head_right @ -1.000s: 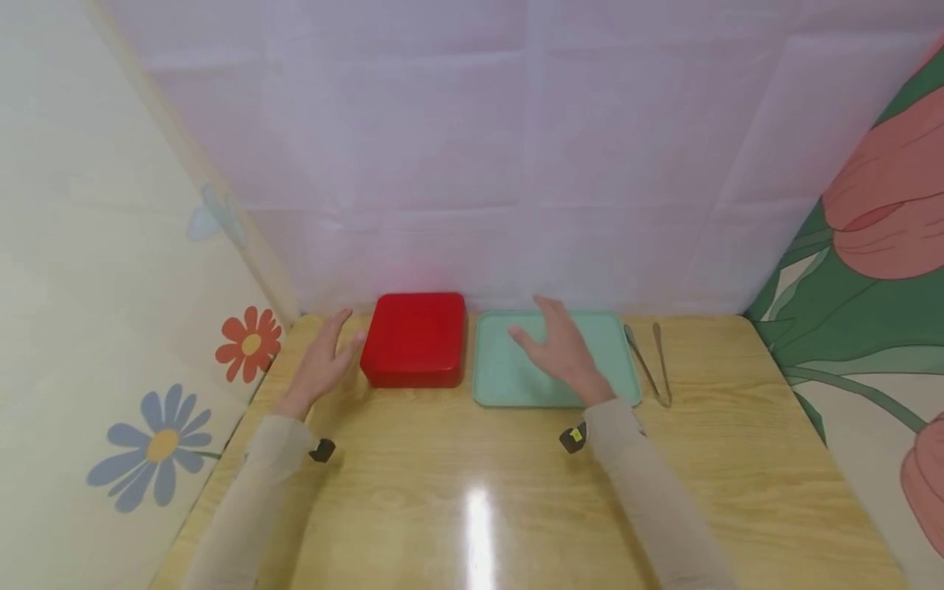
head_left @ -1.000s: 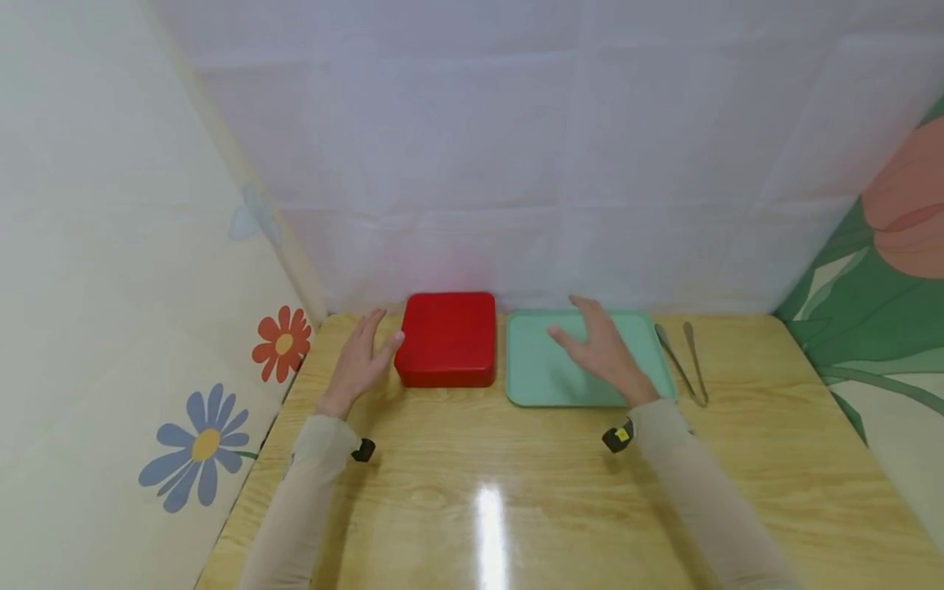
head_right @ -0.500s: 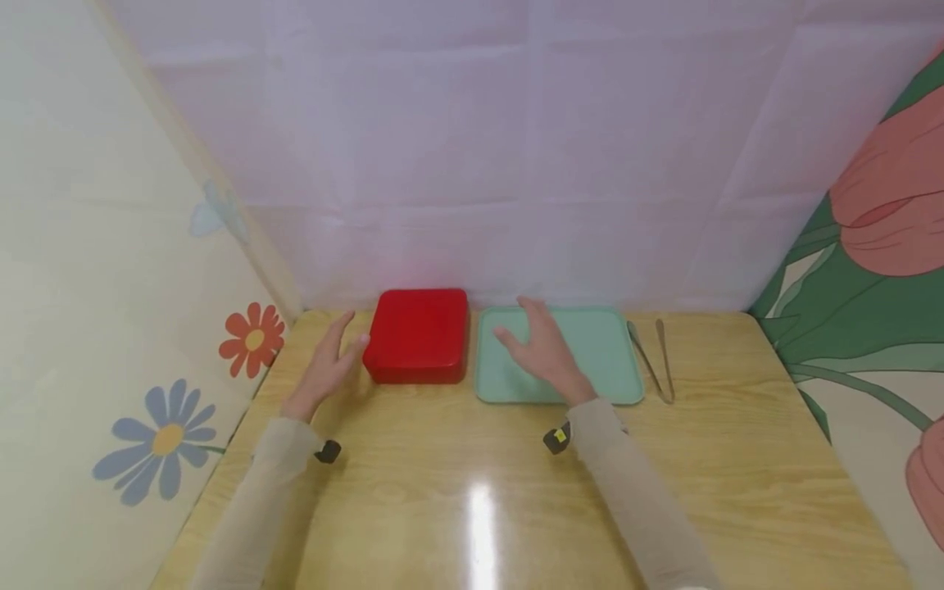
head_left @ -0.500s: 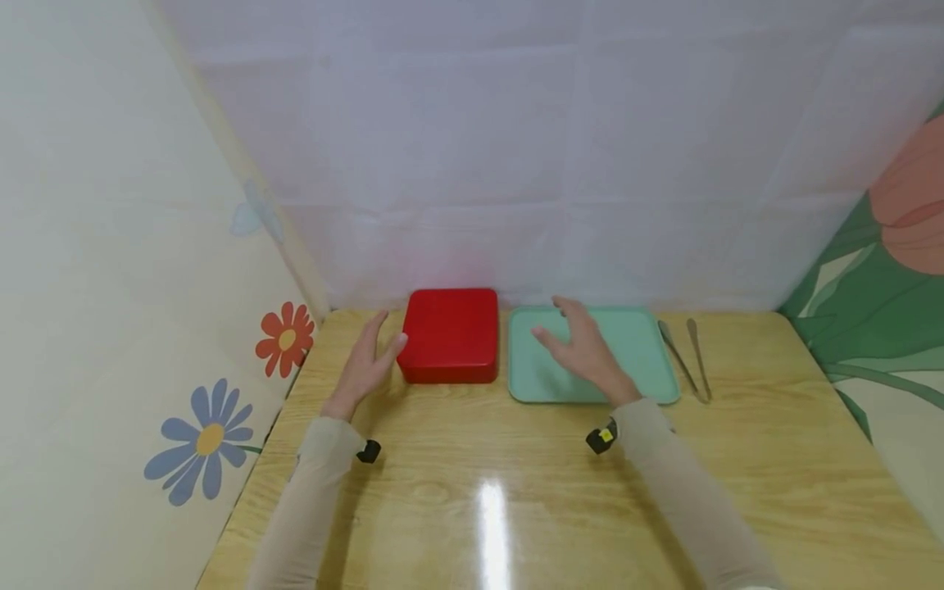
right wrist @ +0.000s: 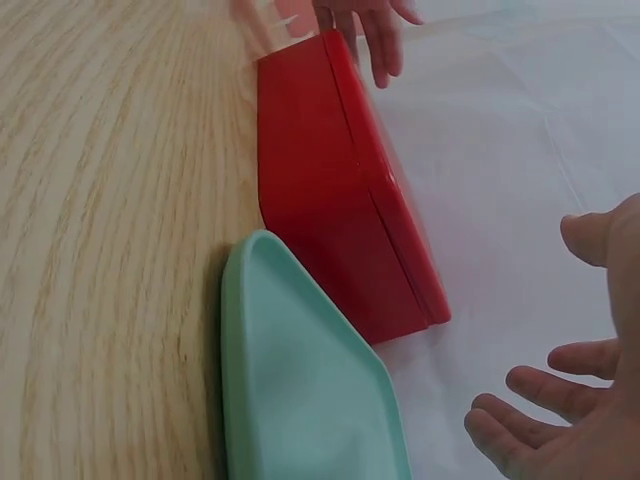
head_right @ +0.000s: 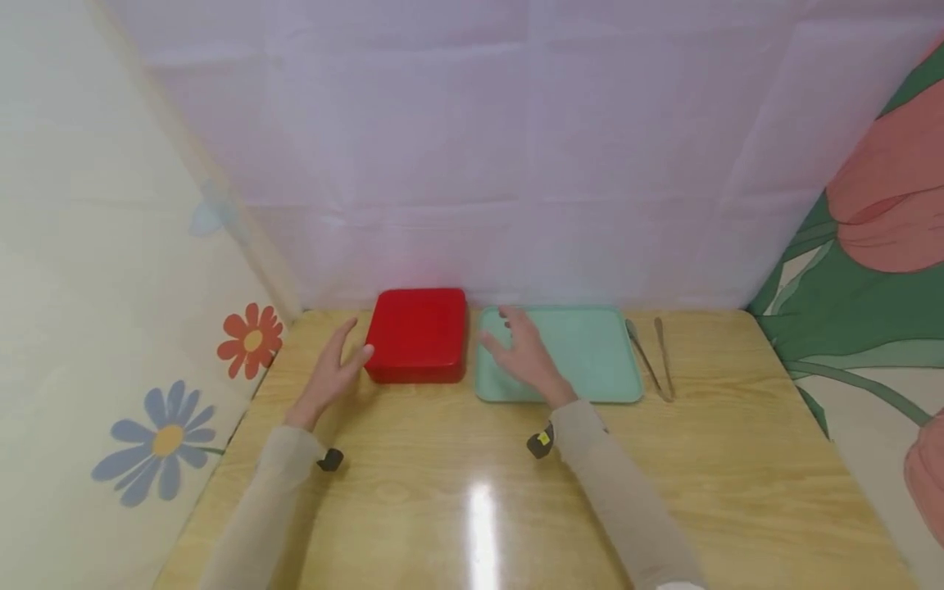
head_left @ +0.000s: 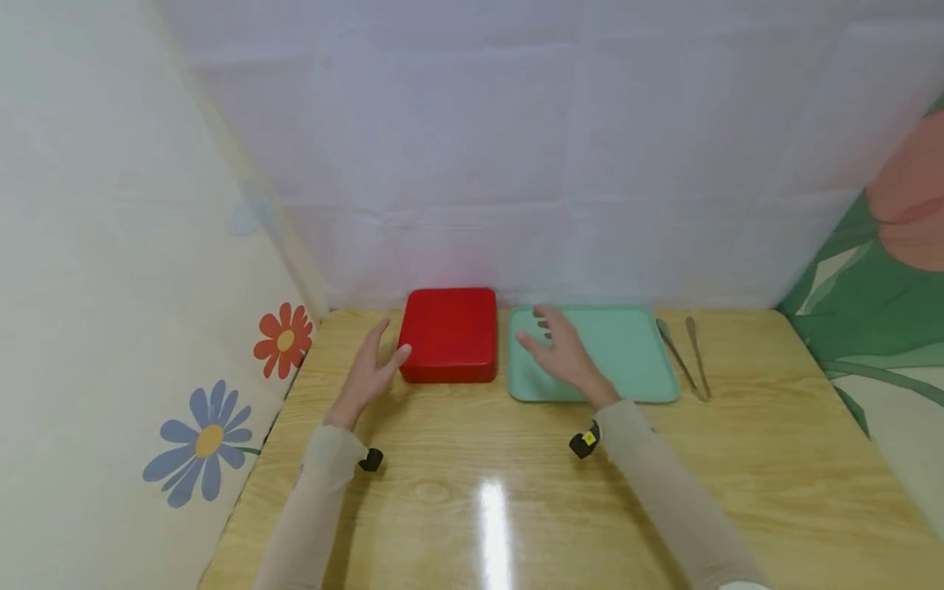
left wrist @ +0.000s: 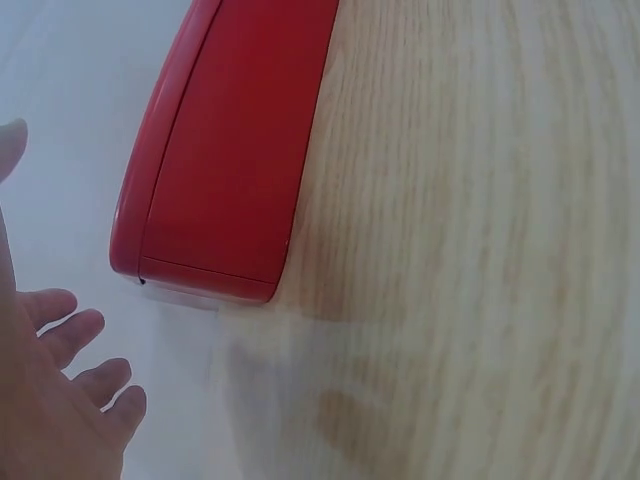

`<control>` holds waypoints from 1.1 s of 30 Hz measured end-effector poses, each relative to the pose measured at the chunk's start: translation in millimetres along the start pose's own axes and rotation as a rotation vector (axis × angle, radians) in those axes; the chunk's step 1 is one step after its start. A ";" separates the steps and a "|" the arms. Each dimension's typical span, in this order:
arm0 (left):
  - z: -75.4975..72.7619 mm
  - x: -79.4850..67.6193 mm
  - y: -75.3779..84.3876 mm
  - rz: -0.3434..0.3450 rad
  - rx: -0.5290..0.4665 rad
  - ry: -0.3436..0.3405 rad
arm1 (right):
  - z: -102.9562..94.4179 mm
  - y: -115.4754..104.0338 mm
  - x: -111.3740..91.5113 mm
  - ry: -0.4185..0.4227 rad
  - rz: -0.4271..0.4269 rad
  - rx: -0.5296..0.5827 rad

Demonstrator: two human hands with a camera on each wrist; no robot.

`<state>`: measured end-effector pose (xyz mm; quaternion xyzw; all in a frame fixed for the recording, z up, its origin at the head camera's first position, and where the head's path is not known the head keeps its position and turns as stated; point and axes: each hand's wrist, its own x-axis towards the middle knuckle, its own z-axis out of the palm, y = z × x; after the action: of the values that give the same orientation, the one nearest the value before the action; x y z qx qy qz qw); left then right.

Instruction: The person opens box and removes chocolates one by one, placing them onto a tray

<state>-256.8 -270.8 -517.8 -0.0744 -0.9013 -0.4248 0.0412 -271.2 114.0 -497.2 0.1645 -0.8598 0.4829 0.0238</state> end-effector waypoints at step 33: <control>22.3 -5.8 -16.3 0.046 -0.031 -0.132 | 44.6 -5.9 19.5 -0.043 0.078 0.083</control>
<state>-254.1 -264.4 -545.2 -0.1237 -0.8934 -0.4317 -0.0098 -282.5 68.8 -512.2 0.1419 -0.8451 0.5150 -0.0203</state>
